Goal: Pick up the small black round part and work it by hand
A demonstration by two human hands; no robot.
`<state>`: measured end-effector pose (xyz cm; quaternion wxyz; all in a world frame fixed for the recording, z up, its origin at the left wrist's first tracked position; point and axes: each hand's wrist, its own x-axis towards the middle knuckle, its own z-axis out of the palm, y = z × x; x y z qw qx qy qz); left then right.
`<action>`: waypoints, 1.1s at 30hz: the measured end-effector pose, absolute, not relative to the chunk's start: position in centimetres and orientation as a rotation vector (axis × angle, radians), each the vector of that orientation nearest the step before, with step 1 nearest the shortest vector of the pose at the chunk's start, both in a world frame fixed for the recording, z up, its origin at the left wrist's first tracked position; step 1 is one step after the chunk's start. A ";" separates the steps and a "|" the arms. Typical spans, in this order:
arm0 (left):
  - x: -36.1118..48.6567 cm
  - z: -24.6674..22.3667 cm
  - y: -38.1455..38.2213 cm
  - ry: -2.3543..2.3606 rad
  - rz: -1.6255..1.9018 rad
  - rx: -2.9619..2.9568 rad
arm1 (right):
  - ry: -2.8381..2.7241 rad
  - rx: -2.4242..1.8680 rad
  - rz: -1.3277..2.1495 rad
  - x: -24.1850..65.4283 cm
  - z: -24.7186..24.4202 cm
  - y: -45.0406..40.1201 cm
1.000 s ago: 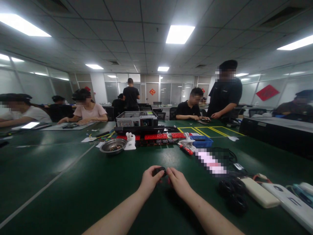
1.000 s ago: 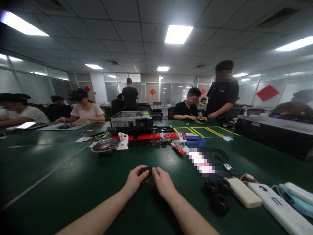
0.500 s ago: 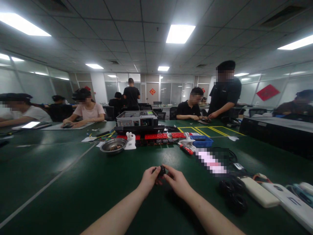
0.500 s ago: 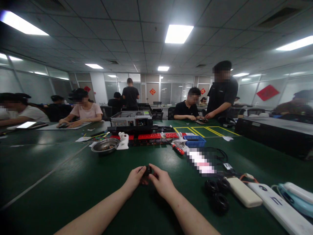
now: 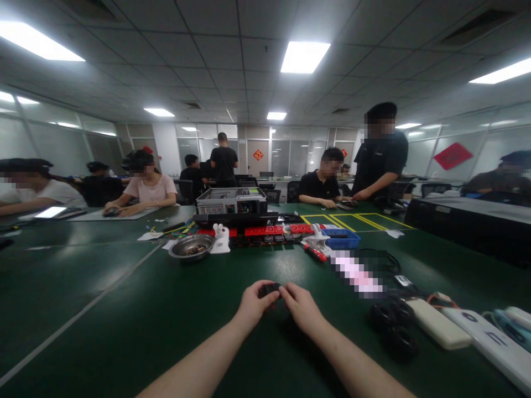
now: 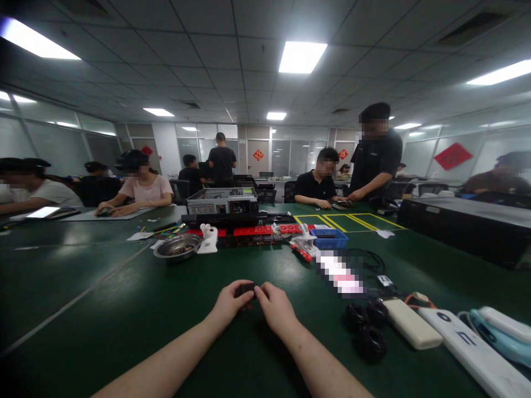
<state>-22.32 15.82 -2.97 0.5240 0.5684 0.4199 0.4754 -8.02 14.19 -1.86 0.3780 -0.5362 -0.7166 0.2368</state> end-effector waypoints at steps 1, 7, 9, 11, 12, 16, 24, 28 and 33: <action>-22.3 -2.9 15.8 1.013 1.132 1.352 | -1.842 -1.352 0.608 -8.1 -1.8 14.1; -22.4 -2.9 16.1 1.018 1.090 1.273 | -1.867 -1.232 0.646 -7.9 -1.4 14.1; -22.4 -3.0 16.2 1.012 1.092 1.253 | -1.863 -1.213 0.649 -7.9 -1.5 14.2; -22.4 -3.0 16.2 1.008 1.100 1.239 | -1.856 -1.214 0.658 -8.0 -1.6 14.2; -22.3 -2.9 16.2 1.006 1.104 1.236 | -1.847 -1.223 0.665 -8.0 -1.6 14.2; -22.3 -2.9 16.0 1.009 1.122 1.287 | -1.765 -1.299 0.694 -8.0 -2.0 14.4; -22.4 -3.6 16.1 0.963 1.163 1.531 | -1.760 -1.405 0.704 -7.8 -2.4 14.9; -22.4 -3.4 16.1 0.958 1.077 1.367 | -1.823 -1.291 0.659 -8.0 -1.6 14.4; -22.4 -2.9 16.0 0.971 1.048 1.227 | -1.879 -1.162 0.535 -8.0 -0.9 13.8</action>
